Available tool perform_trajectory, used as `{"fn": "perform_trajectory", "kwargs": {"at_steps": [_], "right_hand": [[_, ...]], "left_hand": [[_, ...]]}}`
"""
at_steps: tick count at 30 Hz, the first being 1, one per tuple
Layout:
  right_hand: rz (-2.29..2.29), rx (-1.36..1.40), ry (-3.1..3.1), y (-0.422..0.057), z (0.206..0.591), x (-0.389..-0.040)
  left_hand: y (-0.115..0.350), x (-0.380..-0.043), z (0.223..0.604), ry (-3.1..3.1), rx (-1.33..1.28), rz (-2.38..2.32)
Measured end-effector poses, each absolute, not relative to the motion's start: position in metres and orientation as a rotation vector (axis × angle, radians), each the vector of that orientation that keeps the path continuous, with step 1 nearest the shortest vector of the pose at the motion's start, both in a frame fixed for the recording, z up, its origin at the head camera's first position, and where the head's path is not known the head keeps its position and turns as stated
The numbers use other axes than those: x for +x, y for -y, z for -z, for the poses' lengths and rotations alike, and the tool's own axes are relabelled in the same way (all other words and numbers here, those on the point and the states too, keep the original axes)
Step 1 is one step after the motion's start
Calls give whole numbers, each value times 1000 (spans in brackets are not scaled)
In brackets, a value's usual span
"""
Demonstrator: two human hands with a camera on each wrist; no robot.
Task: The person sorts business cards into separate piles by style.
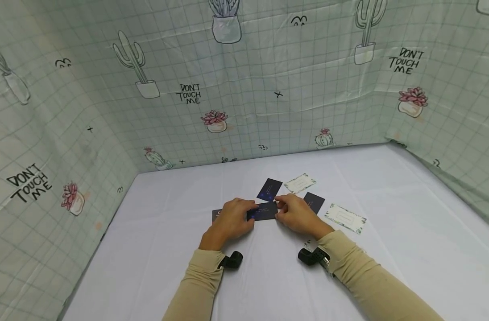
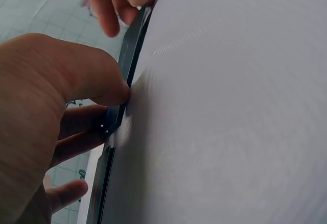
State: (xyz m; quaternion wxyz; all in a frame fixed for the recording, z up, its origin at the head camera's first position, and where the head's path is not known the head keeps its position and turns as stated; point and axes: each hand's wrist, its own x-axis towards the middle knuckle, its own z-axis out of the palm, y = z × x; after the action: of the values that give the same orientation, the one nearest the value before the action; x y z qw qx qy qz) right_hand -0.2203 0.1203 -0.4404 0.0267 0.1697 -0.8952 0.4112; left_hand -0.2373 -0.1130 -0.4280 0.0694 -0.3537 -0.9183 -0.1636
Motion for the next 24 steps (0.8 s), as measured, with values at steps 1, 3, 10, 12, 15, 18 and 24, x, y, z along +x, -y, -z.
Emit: {"fn": "perform_trajectory", "kwargs": {"at_steps": [1,3,10,12,15,18,24], "right_hand": [[-1273,521,2765,-120,441,-220],[-1283,518,2760,-119,441,-220],[-1254,538,2740,-118,442,-222],[-1250,536,2745,-119,442,-223],[-1249,529,2757,-119,442,-224],[-1252,519,2769,-119,441,-224],[-1264,517,2806,-122,437,-226]], "left_hand": [[113,-237,429,2762,-1066,482],[114,-237,429,2756,-1066,466],[116,-236,428,2745,-1049,472],[116,-236,427,2742,-1047,481],[116,-237,427,2750,-1039,498],[116,-237,428,2753,-1036,509],[111,-237,428,2782,-998,548]]}}
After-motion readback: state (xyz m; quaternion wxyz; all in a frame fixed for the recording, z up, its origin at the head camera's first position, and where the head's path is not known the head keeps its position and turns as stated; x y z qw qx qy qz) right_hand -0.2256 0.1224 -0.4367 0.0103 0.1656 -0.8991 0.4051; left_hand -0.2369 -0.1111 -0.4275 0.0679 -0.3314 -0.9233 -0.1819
